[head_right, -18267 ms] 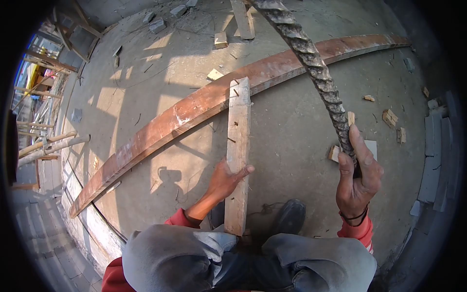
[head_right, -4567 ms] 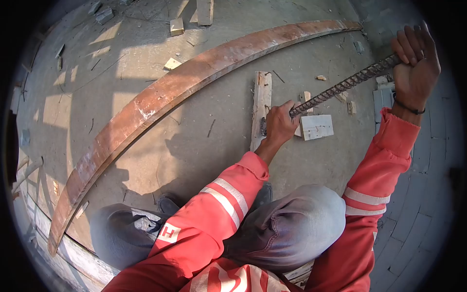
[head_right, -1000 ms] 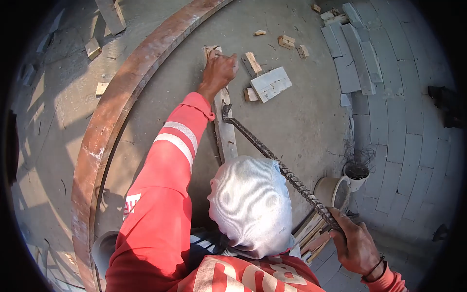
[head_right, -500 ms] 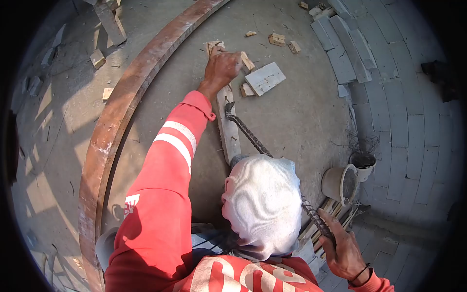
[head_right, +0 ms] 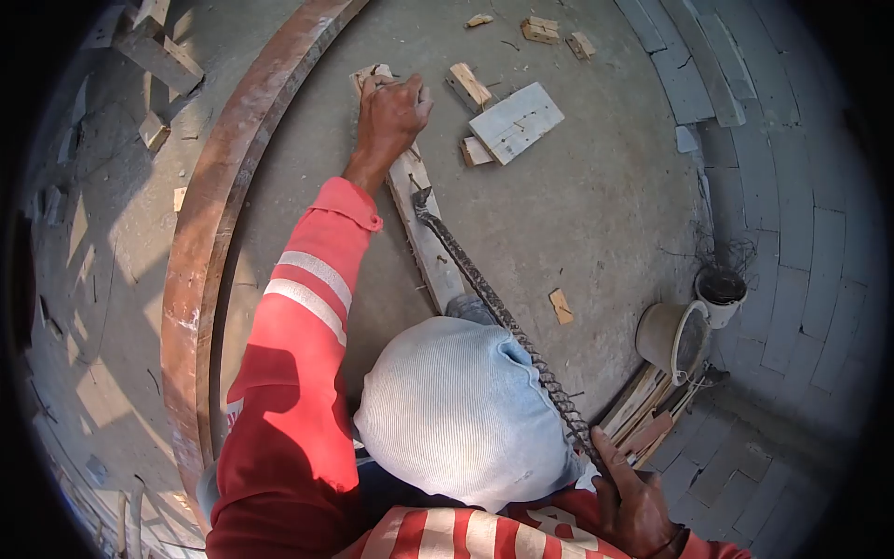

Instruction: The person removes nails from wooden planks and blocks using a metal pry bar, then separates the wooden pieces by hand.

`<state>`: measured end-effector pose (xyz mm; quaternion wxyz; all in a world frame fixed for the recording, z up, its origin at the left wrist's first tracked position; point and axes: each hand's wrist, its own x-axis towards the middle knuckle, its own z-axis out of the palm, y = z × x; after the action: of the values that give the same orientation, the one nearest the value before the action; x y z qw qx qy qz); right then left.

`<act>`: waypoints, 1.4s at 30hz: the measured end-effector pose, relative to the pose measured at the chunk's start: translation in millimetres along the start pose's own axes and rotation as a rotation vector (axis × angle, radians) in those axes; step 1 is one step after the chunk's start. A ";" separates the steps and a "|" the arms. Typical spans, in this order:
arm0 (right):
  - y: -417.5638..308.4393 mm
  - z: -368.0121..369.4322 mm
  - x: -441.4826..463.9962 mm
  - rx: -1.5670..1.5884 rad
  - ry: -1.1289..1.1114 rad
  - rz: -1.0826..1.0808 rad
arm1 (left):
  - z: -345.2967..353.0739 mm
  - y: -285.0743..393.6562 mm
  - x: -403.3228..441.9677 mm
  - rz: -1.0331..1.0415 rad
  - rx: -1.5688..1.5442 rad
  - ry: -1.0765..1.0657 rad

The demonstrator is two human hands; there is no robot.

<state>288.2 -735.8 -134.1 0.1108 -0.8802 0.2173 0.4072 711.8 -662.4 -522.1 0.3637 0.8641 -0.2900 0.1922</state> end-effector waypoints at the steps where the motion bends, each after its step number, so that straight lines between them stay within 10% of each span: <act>1: 4.8 12.9 10.4 0.083 0.078 -0.061 | 6.0 -10.2 -3.5 -0.036 -0.007 -0.020; 16: 146.8 125.8 116.6 0.241 -0.029 -0.306 | -19.2 -47.4 -12.6 -0.273 -0.343 -0.310; 23: 163.7 139.2 126.6 0.753 0.156 -0.213 | -19.2 -39.5 -53.8 0.016 0.006 -0.319; 34: 100.7 -111.6 20.0 -0.133 0.102 0.010 | -21.1 -21.9 -54.4 -0.065 0.192 -0.337; 42: 16.9 -158.3 49.9 -0.353 0.092 -0.388 | -10.5 -28.6 -60.9 -0.049 0.162 -0.229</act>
<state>414.7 -824.2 -70.7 0.0218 -0.9287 -0.0250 0.3692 682.7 -616.4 -563.0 0.2620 0.9138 -0.2918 0.1060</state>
